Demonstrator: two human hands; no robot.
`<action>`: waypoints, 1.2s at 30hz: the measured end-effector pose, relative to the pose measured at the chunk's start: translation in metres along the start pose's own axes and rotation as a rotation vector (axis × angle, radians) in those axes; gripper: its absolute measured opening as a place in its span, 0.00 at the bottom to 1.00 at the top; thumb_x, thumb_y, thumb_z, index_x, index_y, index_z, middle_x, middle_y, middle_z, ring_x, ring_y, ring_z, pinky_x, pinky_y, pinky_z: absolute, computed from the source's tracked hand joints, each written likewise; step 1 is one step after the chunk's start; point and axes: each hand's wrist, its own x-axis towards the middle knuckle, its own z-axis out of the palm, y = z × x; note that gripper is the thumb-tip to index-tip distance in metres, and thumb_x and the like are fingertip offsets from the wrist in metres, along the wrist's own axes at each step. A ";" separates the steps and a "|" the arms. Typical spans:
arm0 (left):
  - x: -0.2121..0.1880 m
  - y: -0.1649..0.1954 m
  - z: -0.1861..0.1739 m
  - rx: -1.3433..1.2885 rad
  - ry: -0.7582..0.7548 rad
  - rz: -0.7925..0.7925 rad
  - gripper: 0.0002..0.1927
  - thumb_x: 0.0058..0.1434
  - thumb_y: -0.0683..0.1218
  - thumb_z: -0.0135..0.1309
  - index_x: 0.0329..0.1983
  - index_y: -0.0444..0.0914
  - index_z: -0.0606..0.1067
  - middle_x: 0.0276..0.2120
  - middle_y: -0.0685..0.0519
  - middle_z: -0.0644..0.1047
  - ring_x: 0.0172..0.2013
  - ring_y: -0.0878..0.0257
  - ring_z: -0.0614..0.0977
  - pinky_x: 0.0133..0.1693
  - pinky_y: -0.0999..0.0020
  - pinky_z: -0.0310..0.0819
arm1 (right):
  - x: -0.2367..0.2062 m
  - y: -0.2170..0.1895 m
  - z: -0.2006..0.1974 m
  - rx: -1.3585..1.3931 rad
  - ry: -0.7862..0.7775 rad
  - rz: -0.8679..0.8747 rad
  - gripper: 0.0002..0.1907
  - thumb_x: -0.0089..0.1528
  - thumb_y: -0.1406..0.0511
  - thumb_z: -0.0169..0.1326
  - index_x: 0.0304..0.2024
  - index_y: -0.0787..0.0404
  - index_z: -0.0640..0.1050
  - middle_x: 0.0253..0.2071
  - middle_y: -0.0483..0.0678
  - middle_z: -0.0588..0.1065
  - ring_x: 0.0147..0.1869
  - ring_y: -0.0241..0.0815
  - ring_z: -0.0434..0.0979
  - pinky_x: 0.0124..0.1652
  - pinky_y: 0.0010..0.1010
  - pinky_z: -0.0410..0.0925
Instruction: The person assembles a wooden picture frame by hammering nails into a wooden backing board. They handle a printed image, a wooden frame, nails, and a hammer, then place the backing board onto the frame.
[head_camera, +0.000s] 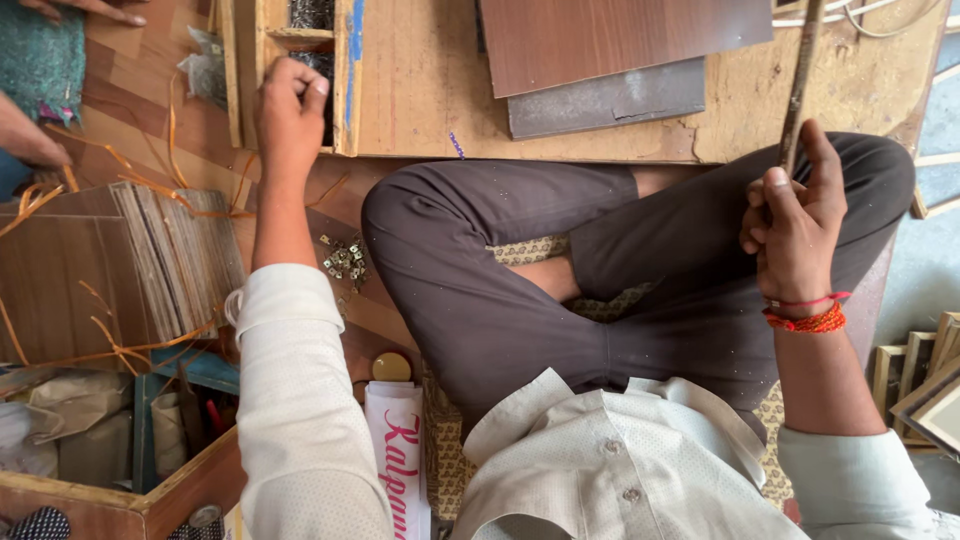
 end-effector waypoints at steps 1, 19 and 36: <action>-0.001 -0.001 0.000 -0.036 0.029 0.016 0.06 0.69 0.36 0.59 0.41 0.34 0.72 0.32 0.50 0.78 0.30 0.59 0.79 0.34 0.64 0.73 | -0.001 -0.001 -0.002 -0.002 -0.007 0.013 0.33 0.77 0.69 0.45 0.83 0.55 0.53 0.36 0.43 0.69 0.25 0.28 0.62 0.24 0.22 0.58; 0.007 0.233 0.161 -0.277 0.037 0.266 0.03 0.68 0.43 0.58 0.40 0.41 0.76 0.37 0.56 0.80 0.45 0.58 0.81 0.48 0.59 0.76 | -0.045 -0.008 0.027 -0.846 -0.078 -0.487 0.26 0.71 0.69 0.54 0.72 0.59 0.67 0.48 0.56 0.78 0.38 0.52 0.78 0.40 0.37 0.70; 0.005 0.240 0.220 -0.059 0.000 0.223 0.10 0.57 0.47 0.67 0.33 0.43 0.75 0.65 0.48 0.65 0.72 0.39 0.55 0.73 0.36 0.38 | -0.044 -0.044 0.024 -1.025 -0.170 -0.533 0.26 0.69 0.68 0.54 0.70 0.58 0.70 0.43 0.55 0.80 0.37 0.55 0.79 0.34 0.40 0.70</action>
